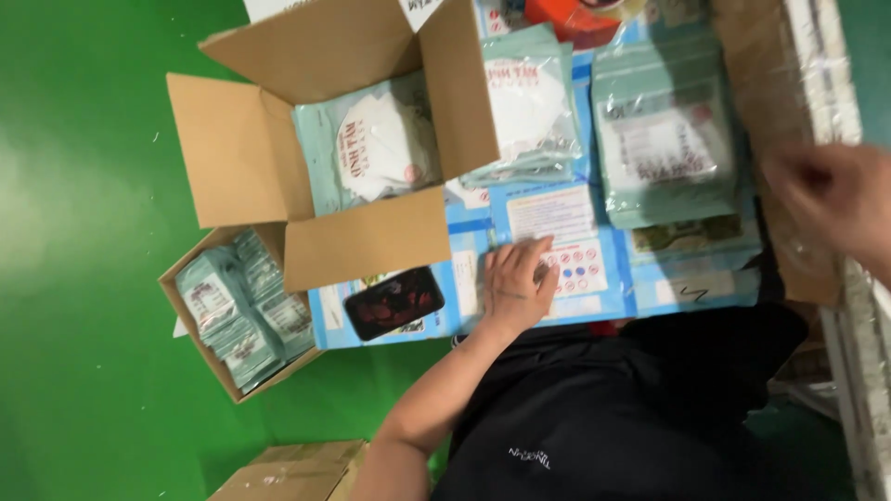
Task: Packing face masks into plastic bags and cardboard boxes in an industrial setting.
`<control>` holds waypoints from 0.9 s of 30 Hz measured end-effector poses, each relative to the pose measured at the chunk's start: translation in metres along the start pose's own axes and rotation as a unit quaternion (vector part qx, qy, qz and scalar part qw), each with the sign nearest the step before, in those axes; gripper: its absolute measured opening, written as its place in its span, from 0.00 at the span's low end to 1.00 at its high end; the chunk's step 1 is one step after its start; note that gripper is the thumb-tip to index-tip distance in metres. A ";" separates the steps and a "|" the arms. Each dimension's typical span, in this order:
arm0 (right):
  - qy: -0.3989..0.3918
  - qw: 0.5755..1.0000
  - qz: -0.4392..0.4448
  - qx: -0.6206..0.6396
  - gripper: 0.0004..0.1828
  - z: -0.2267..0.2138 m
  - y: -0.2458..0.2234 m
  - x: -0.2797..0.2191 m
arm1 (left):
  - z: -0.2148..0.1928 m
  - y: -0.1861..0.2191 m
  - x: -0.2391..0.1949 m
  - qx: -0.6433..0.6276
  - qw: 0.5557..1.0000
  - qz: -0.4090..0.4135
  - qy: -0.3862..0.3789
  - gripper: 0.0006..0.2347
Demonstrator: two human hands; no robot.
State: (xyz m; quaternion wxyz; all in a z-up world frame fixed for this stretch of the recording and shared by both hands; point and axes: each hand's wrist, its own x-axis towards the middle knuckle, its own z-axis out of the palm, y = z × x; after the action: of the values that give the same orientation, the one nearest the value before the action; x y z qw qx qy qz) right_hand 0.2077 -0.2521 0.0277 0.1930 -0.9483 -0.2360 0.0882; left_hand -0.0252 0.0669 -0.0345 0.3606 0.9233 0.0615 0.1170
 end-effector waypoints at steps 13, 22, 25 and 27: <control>0.165 0.977 -0.131 -0.043 0.02 -0.015 -0.030 -0.022 | -0.008 0.016 0.014 0.026 0.994 0.082 -0.073 0.11; 0.148 0.981 -0.115 -0.047 0.03 -0.019 -0.031 -0.026 | 0.006 0.014 0.009 0.062 0.998 0.030 -0.012 0.06; 0.144 0.984 -0.096 0.043 0.04 -0.020 -0.024 -0.026 | 0.003 0.016 0.011 0.064 0.997 0.030 -0.007 0.06; 0.133 0.983 -0.057 0.111 0.07 -0.018 -0.019 -0.026 | 0.000 0.018 0.014 0.056 0.998 0.038 -0.020 0.06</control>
State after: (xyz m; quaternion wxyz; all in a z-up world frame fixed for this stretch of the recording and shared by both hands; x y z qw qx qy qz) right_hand 0.1819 -0.2549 0.0543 0.3315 -0.9093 -0.2505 -0.0239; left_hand -0.0109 0.0562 -0.0198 0.3049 0.9458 0.0254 0.1087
